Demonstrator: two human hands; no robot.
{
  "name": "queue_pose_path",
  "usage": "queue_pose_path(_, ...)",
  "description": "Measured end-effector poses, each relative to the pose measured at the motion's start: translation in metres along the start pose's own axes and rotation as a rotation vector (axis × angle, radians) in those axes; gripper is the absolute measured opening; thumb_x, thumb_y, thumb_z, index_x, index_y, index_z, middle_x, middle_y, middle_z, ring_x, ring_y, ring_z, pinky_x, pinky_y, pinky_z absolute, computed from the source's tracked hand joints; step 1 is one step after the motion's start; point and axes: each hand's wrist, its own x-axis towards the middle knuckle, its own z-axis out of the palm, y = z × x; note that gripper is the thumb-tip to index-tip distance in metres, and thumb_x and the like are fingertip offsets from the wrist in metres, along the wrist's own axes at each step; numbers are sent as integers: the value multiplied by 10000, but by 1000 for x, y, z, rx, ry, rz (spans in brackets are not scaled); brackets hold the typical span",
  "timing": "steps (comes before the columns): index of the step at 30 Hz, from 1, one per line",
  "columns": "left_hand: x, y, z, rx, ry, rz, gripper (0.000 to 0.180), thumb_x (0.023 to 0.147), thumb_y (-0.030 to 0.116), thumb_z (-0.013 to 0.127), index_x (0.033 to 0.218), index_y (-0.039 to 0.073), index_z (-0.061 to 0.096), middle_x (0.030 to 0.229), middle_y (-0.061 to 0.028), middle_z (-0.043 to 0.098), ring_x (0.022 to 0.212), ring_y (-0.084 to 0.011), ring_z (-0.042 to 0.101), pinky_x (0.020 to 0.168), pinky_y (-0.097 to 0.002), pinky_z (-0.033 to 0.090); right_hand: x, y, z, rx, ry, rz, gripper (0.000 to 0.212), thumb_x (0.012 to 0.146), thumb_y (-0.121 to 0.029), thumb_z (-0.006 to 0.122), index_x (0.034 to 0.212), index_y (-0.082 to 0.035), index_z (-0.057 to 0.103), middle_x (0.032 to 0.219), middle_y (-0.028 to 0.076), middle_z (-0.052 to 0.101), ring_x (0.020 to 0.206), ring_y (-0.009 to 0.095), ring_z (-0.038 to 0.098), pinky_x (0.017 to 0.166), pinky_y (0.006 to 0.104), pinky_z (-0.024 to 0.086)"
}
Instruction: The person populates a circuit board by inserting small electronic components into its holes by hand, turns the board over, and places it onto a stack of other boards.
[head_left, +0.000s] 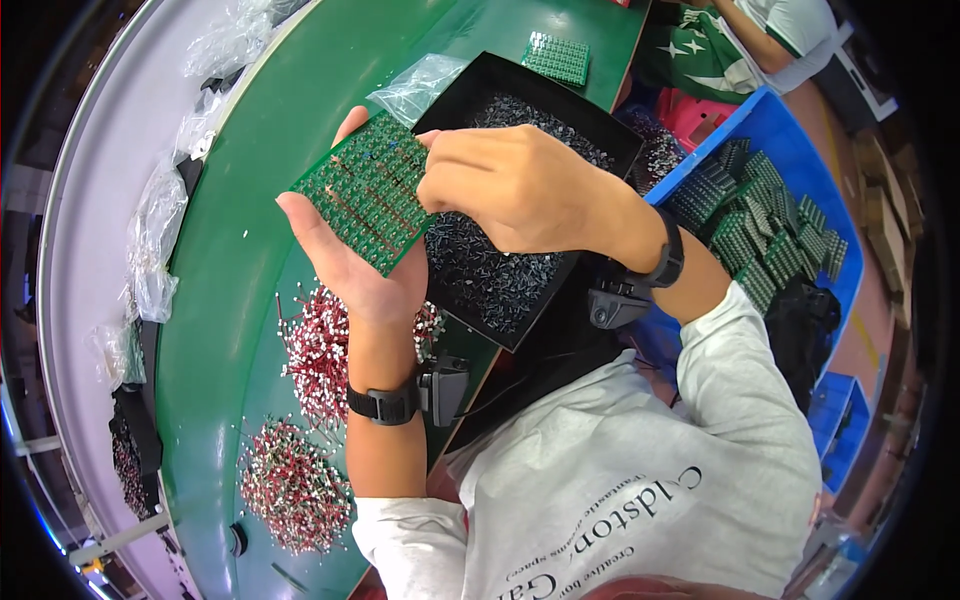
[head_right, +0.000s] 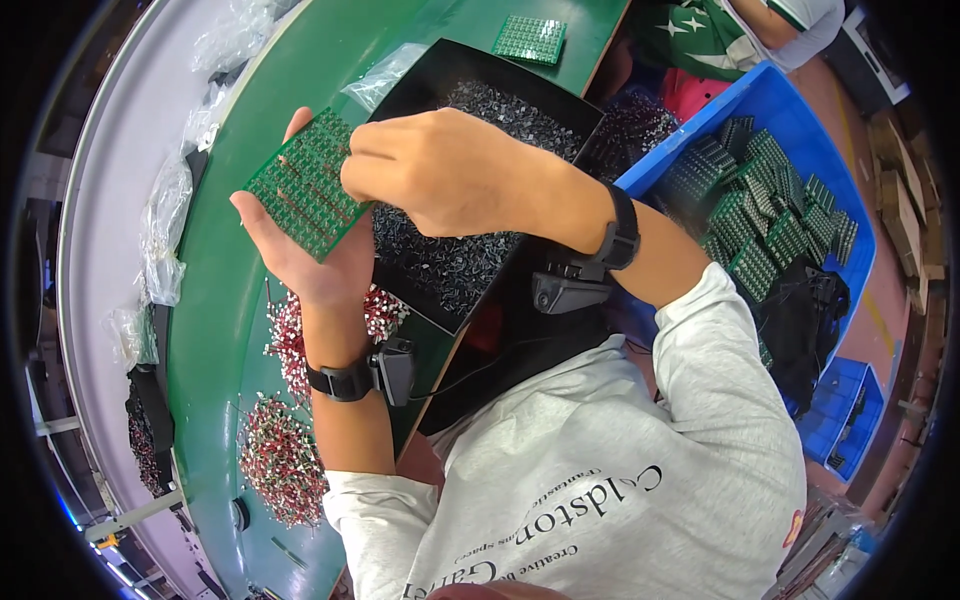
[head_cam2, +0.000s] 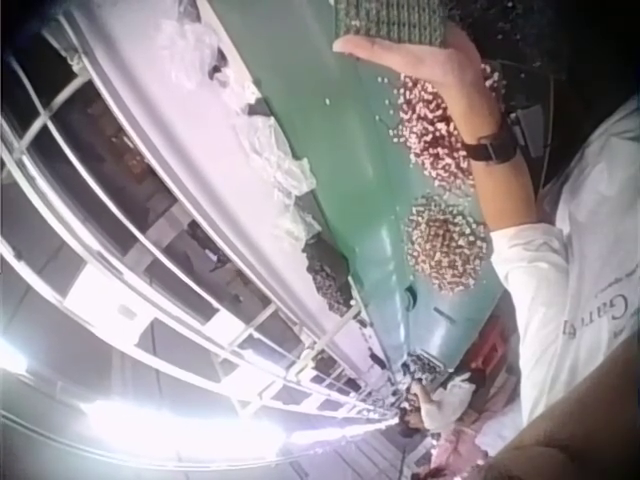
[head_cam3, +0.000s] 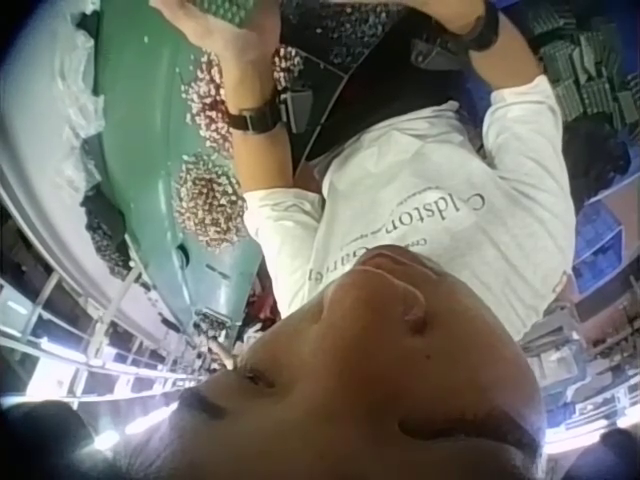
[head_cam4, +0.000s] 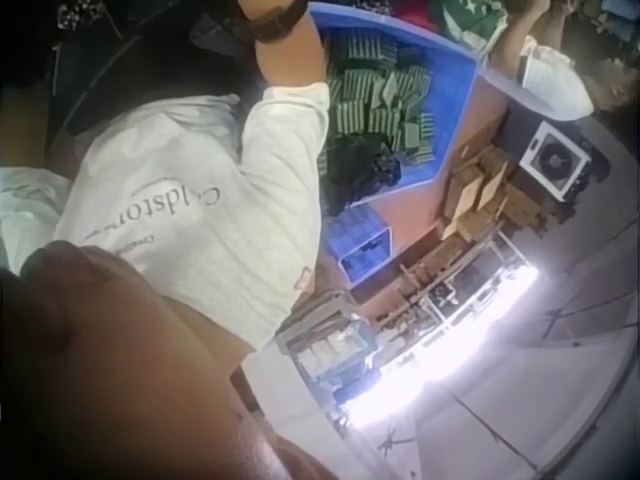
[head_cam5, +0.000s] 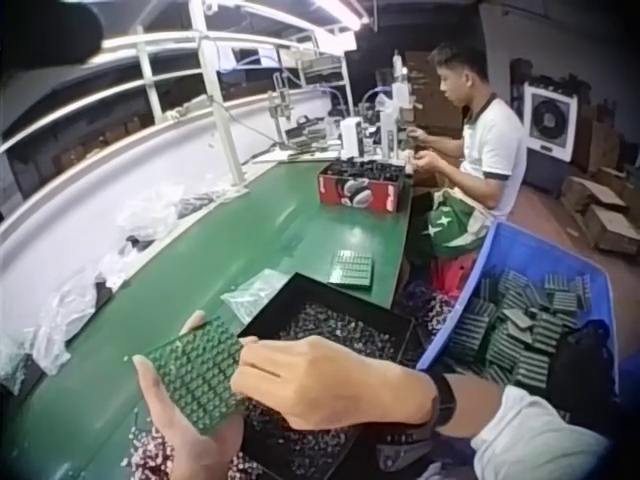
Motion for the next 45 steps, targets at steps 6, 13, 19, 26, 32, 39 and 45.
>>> queue_pose_path(6, -1, 2, 6, -169, -66, -20, 843, 1000, 680, 217, 1407, -25, 437, 1247, -201, 624, 1084, -288, 646, 955, -422, 514, 4, 6, -28, 81, 68, 38, 135, 799, 50, 702, 901, -8, 635, 834, 114, 616, 741, 292, 637, 653, 358, 523)
queue_pose_path(13, 2, -4, 4, 14, 50, 29, 828, 1006, 657, 256, 1464, -18, 394, 1284, -125, 593, 1178, -251, 574, 999, -426, 464, 1, 13, -13, -58, 79, 4, 123, 794, 3, 732, 898, -22, 672, 883, 100, 637, 760, 274, 643, 652, 351, 524)
queue_pose_path(19, 1, -2, 2, -8, -36, 12, 830, 1017, 638, 246, 1451, -53, 396, 1286, -155, 594, 1187, -263, 577, 1011, -415, 465, 1, 13, -17, -12, 10, 66, 127, 792, -1, 724, 900, -25, 663, 878, 97, 632, 773, 287, 647, 666, 350, 533)
queue_pose_path(26, 1, -3, 1, -3, -39, 19, 833, 1016, 640, 242, 1455, -53, 391, 1296, -159, 588, 1194, -260, 574, 1017, -417, 462, -1, 10, -4, -151, 57, 35, 110, 808, 18, 679, 898, -12, 624, 835, 102, 599, 747, 287, 625, 644, 361, 513)
queue_pose_path(32, -1, 2, 7, -60, -68, 0, 863, 995, 683, 266, 1403, -56, 443, 1229, -178, 620, 1117, -258, 619, 969, -386, 503, 7, 7, -21, -7, 184, 53, 161, 766, 66, 662, 903, -14, 631, 826, 107, 598, 737, 283, 618, 641, 352, 511)
queue_pose_path(39, 0, -2, 2, -62, 3, 32, 825, 1012, 655, 236, 1407, -42, 434, 1253, -182, 615, 1128, -251, 616, 971, -390, 503, 3, 12, -17, -93, 61, -24, 168, 771, 20, 731, 922, -29, 674, 870, 109, 647, 774, 283, 647, 661, 358, 530)
queue_pose_path(45, 1, -3, 5, -28, 17, 48, 816, 1020, 642, 240, 1395, -52, 448, 1232, -166, 617, 1112, -242, 618, 953, -381, 506, 2, 12, -12, -57, 58, 13, 149, 782, 44, 704, 910, -8, 647, 900, 125, 645, 803, 303, 649, 689, 359, 534)
